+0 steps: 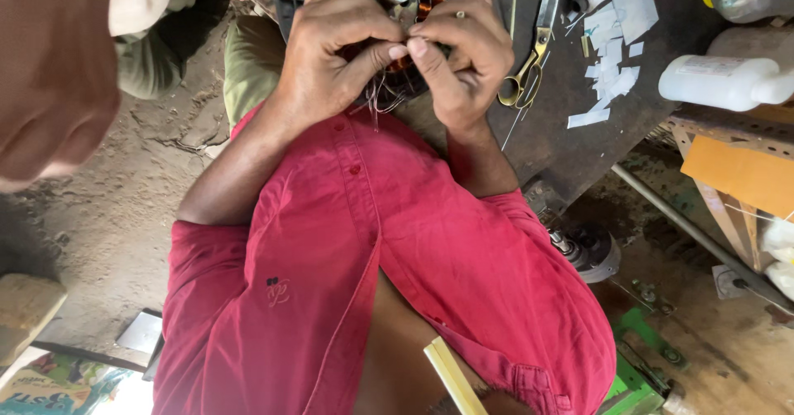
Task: The person works on a motor stator, stripping and twisting copper wires, then wrapping connections with insulating tape. They use scissors to cut tape and continue securing wire ends throughout the clip.
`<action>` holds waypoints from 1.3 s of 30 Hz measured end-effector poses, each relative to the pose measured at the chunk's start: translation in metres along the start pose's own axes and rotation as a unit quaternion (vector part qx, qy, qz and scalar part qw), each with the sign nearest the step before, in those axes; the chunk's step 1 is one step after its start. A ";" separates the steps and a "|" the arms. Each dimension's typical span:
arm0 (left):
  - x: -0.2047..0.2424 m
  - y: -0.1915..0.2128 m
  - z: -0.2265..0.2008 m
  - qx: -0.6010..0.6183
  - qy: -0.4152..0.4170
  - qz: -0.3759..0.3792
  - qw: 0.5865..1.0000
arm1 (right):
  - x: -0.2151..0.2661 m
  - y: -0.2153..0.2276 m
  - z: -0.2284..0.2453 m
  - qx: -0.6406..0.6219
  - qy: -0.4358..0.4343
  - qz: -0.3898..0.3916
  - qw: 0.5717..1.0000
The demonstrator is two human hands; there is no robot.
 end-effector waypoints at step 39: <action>0.003 -0.003 0.000 -0.003 0.007 0.013 1.000 | 0.032 0.018 -0.045 -0.300 -0.133 -0.140 0.934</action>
Point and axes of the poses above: each hand's wrist, its own x-axis away from the middle knuckle, its own y-axis out of the back of the hand, z = x × y, the point moved 8 cm from there along -x, towards the middle knuckle, and after that the axes turned 13 degrees about -x, right-handed, at the moved point
